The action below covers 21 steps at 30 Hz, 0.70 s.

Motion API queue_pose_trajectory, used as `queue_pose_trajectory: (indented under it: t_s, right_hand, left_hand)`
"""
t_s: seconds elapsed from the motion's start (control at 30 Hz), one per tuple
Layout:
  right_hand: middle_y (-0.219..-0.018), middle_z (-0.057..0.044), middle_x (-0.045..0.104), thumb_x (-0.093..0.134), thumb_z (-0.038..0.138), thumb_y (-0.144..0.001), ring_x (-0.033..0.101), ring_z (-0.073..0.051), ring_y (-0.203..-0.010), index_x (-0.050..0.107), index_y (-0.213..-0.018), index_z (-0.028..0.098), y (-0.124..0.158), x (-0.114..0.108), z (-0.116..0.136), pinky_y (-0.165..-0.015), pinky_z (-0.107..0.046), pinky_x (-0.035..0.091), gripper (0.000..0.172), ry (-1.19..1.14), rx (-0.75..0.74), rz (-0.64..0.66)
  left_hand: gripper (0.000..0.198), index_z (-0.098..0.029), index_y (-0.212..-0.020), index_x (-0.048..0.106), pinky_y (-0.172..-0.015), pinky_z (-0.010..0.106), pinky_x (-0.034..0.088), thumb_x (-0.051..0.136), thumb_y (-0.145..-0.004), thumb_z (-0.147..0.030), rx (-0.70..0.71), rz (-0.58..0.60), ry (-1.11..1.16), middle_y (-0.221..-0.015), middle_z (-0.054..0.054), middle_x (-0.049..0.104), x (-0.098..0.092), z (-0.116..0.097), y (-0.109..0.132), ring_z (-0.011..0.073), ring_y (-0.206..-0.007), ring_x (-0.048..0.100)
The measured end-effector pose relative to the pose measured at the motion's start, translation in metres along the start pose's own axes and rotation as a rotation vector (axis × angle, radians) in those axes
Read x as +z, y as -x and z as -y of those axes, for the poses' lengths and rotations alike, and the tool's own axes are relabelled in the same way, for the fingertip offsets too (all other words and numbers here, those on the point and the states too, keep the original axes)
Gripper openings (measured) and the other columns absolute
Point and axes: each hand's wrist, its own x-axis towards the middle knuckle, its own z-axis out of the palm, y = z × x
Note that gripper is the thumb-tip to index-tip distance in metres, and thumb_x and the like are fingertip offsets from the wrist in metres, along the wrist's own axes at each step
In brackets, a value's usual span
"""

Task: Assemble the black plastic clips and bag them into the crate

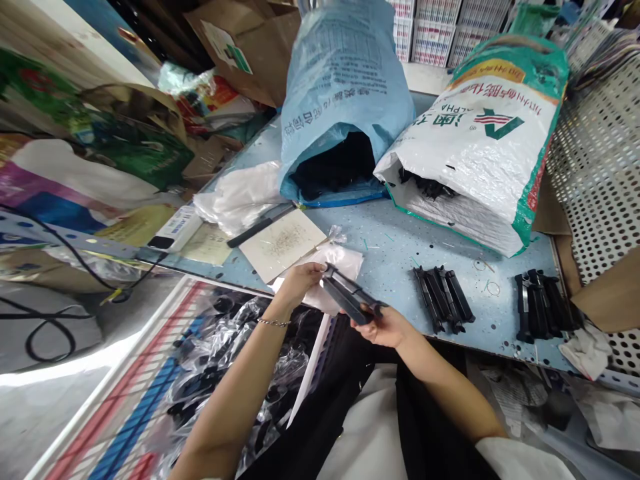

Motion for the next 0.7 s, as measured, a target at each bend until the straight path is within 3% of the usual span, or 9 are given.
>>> queue_pose_trajectory:
  t_s: [0.07, 0.17, 0.27, 0.37, 0.53, 0.63, 0.7]
  right_hand:
    - [-0.079, -0.007, 0.066, 0.045, 0.023, -0.1, 0.046, -0.005, -0.049, 0.06, -0.113, 0.007, -0.014, -0.001, -0.007, -0.037, -0.012, 0.038, 0.025, -0.194, 0.115, 0.04]
    - [-0.079, -0.006, 0.065, 0.041, 0.025, -0.103, 0.047, -0.005, -0.049, 0.055, -0.121, 0.005, -0.024, -0.004, -0.011, -0.038, -0.01, 0.043, 0.03, -0.375, 0.136, 0.046]
    - [-0.079, -0.004, 0.064, 0.043, 0.026, -0.102, 0.044, -0.005, -0.05, 0.056, -0.12, 0.007, -0.025, -0.005, -0.011, -0.038, -0.008, 0.04, 0.029, -0.356, 0.105, 0.066]
    - [-0.075, -0.001, 0.061, 0.051, 0.03, -0.097, 0.039, -0.005, -0.05, 0.062, -0.106, 0.011, -0.024, -0.003, -0.007, -0.036, -0.01, 0.035, 0.023, -0.098, -0.087, -0.006]
    - [-0.068, 0.003, 0.057, 0.073, 0.029, -0.082, 0.046, -0.008, -0.058, 0.065, -0.083, 0.017, -0.007, 0.004, -0.002, -0.047, -0.017, 0.039, 0.015, 0.33, -0.402, -0.256]
    - [-0.073, 0.002, 0.061, 0.076, 0.033, -0.079, 0.053, -0.012, -0.066, 0.069, -0.088, 0.019, 0.011, 0.014, -0.006, -0.057, -0.021, 0.044, 0.018, 0.607, -0.504, -0.342]
    - [-0.078, 0.0, 0.065, 0.07, 0.039, -0.084, 0.057, -0.015, -0.071, 0.07, -0.095, 0.019, 0.019, 0.022, -0.012, -0.064, -0.026, 0.048, 0.023, 0.747, -0.503, -0.298]
  left_hand:
    - [0.023, -0.015, -0.082, 0.066, -0.063, 0.03, 0.051, 0.065, -0.075, -0.037, 0.067, -0.08, -0.053, -0.071, 0.004, 0.068, -0.001, 0.002, 0.002, 0.0176, -0.065, 0.063]
    - [0.015, -0.017, -0.086, 0.066, -0.089, 0.044, 0.053, 0.053, -0.086, -0.025, 0.278, -0.186, -0.227, -0.095, 0.011, 0.073, -0.005, 0.0, 0.014, 0.0249, -0.095, 0.067]
    - [0.036, -0.015, -0.111, 0.067, -0.107, 0.051, 0.045, 0.037, -0.092, -0.01, 0.537, -0.12, -0.408, -0.128, 0.016, 0.066, 0.001, -0.012, 0.038, 0.0273, -0.123, 0.06]
    - [0.054, -0.017, -0.143, 0.048, -0.111, 0.049, 0.046, 0.03, -0.094, -0.004, 0.738, -0.006, -0.464, -0.145, 0.016, 0.055, 0.018, -0.034, 0.073, 0.0246, -0.135, 0.051]
    - [0.065, -0.026, -0.157, 0.025, -0.109, 0.046, 0.051, 0.033, -0.096, -0.004, 0.884, 0.243, -0.326, -0.149, 0.015, 0.049, 0.045, -0.062, 0.117, 0.0232, -0.138, 0.049]
    - [0.067, -0.023, -0.157, 0.025, -0.108, 0.051, 0.051, 0.047, -0.095, -0.012, 0.861, 0.265, -0.378, -0.147, 0.018, 0.05, 0.053, -0.073, 0.127, 0.0286, -0.137, 0.05]
    - [0.064, -0.021, -0.153, 0.033, -0.106, 0.053, 0.052, 0.055, -0.093, -0.018, 0.894, 0.276, -0.448, -0.141, 0.018, 0.056, 0.053, -0.079, 0.133, 0.0305, -0.13, 0.055]
